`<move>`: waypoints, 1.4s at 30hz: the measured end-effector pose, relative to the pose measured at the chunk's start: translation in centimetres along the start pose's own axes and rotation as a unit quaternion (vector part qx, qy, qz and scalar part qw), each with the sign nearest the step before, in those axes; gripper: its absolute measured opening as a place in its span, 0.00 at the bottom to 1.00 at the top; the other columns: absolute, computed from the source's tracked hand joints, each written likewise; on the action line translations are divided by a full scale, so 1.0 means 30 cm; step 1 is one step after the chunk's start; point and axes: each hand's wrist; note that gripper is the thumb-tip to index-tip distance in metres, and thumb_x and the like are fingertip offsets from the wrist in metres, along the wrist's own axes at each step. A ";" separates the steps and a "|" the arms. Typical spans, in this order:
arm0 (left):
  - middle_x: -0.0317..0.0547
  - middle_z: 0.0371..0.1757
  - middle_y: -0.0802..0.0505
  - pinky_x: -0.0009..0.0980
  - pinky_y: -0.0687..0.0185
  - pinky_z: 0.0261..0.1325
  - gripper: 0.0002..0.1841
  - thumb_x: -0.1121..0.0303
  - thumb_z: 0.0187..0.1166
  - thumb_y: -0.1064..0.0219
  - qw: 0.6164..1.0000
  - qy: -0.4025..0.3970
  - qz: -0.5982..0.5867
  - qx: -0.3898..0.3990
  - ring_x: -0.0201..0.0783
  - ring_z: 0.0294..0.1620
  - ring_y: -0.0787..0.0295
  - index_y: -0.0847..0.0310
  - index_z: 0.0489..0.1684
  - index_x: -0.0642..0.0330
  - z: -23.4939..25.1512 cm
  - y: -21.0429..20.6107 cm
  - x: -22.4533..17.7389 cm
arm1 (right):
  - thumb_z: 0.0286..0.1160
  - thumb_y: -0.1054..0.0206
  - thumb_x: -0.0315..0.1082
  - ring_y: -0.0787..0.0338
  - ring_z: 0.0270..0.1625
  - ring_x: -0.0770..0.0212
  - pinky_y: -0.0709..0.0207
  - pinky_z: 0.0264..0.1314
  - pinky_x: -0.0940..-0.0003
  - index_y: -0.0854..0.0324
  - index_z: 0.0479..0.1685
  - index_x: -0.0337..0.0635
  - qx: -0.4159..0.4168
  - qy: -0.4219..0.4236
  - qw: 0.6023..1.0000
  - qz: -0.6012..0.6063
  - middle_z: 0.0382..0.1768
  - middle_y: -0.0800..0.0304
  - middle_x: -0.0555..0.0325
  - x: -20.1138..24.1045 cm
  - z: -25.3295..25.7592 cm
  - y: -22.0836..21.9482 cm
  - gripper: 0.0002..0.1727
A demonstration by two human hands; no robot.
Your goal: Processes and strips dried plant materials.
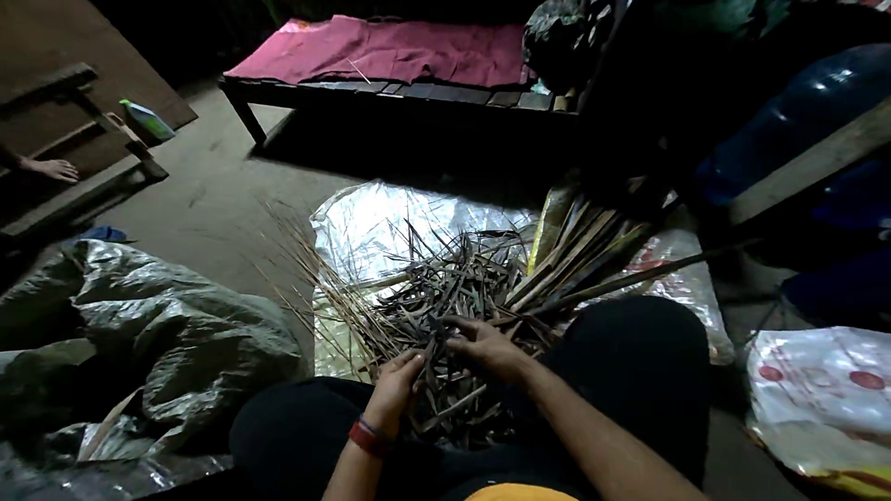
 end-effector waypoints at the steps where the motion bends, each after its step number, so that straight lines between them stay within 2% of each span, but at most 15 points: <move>1: 0.30 0.16 0.28 0.16 0.43 0.11 0.14 0.69 0.95 0.54 1.000 0.006 -0.008 0.004 0.20 0.09 0.40 0.21 0.49 0.60 -0.003 -0.002 -0.004 | 0.86 0.41 0.29 0.17 0.23 0.70 0.18 0.27 0.73 0.38 0.87 0.40 0.007 0.009 1.000 0.017 0.33 0.17 0.60 -0.009 0.002 0.000 0.29; 5: 0.29 0.15 0.31 0.15 0.44 0.10 0.13 0.69 0.95 0.56 0.998 0.035 -0.050 0.027 0.20 0.08 0.42 0.23 0.50 0.59 -0.012 0.008 0.001 | 0.86 0.46 0.27 0.18 0.21 0.69 0.19 0.24 0.74 0.39 0.86 0.40 0.008 0.023 0.997 0.074 0.30 0.17 0.62 -0.023 0.001 0.009 0.28; 9: 0.28 0.13 0.32 0.14 0.45 0.09 0.14 0.68 0.95 0.57 0.995 0.047 -0.071 0.046 0.19 0.07 0.43 0.24 0.47 0.59 -0.016 0.022 0.009 | 0.87 0.46 0.26 0.20 0.19 0.70 0.22 0.22 0.76 0.35 0.83 0.38 -0.006 0.025 0.997 0.077 0.28 0.17 0.62 -0.028 0.009 0.015 0.25; 12: 0.28 0.13 0.33 0.14 0.45 0.08 0.14 0.69 0.95 0.57 0.994 0.047 -0.082 0.047 0.19 0.06 0.43 0.24 0.49 0.61 -0.019 0.022 0.016 | 0.86 0.46 0.26 0.21 0.18 0.71 0.23 0.21 0.77 0.33 0.81 0.37 -0.003 0.031 0.997 0.074 0.26 0.17 0.62 -0.031 0.016 0.024 0.24; 17: 0.28 0.13 0.32 0.14 0.45 0.08 0.14 0.69 0.95 0.56 0.996 0.033 -0.074 0.030 0.19 0.06 0.43 0.24 0.50 0.63 -0.022 0.011 0.022 | 0.87 0.44 0.26 0.20 0.19 0.71 0.22 0.21 0.76 0.30 0.80 0.37 -0.021 0.034 0.999 0.028 0.29 0.16 0.62 -0.002 0.028 0.051 0.24; 20: 0.28 0.14 0.32 0.14 0.44 0.09 0.13 0.68 0.95 0.55 0.997 0.031 -0.069 0.025 0.19 0.06 0.42 0.24 0.51 0.62 -0.023 -0.003 0.016 | 0.84 0.40 0.25 0.19 0.23 0.72 0.21 0.26 0.77 0.28 0.80 0.37 -0.043 0.036 0.998 -0.021 0.34 0.15 0.62 0.016 0.027 0.046 0.24; 24: 0.29 0.14 0.32 0.14 0.43 0.09 0.13 0.68 0.95 0.56 0.997 0.026 -0.070 0.030 0.20 0.07 0.42 0.24 0.52 0.61 -0.011 -0.015 0.014 | 0.87 0.43 0.27 0.21 0.24 0.73 0.24 0.27 0.77 0.34 0.83 0.35 -0.026 0.017 0.999 -0.032 0.33 0.18 0.63 0.011 0.018 0.043 0.26; 28: 0.29 0.13 0.32 0.15 0.44 0.09 0.14 0.69 0.95 0.56 0.997 0.026 -0.067 0.026 0.20 0.07 0.43 0.24 0.51 0.63 -0.002 -0.021 0.017 | 0.90 0.47 0.28 0.24 0.21 0.73 0.27 0.24 0.78 0.38 0.86 0.35 -0.024 0.002 1.000 0.001 0.29 0.22 0.65 0.007 0.010 0.042 0.26; 36: 0.29 0.14 0.32 0.15 0.44 0.10 0.14 0.69 0.95 0.56 0.998 0.017 -0.063 0.015 0.21 0.07 0.42 0.23 0.53 0.65 -0.003 -0.021 0.022 | 0.91 0.47 0.28 0.25 0.20 0.73 0.27 0.23 0.78 0.40 0.87 0.35 -0.042 -0.001 0.999 0.003 0.28 0.23 0.64 0.000 0.020 0.036 0.27; 42: 0.29 0.14 0.31 0.15 0.44 0.10 0.13 0.70 0.95 0.55 0.998 0.015 -0.059 0.008 0.20 0.07 0.42 0.23 0.52 0.65 -0.006 -0.036 0.018 | 0.91 0.48 0.28 0.25 0.19 0.72 0.26 0.23 0.77 0.37 0.85 0.33 -0.077 0.015 0.997 -0.018 0.27 0.23 0.63 -0.009 0.028 0.023 0.25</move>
Point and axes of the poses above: each hand's wrist, its own z-axis towards the middle knuckle, its own y-axis out of the back of the hand, x = y × z
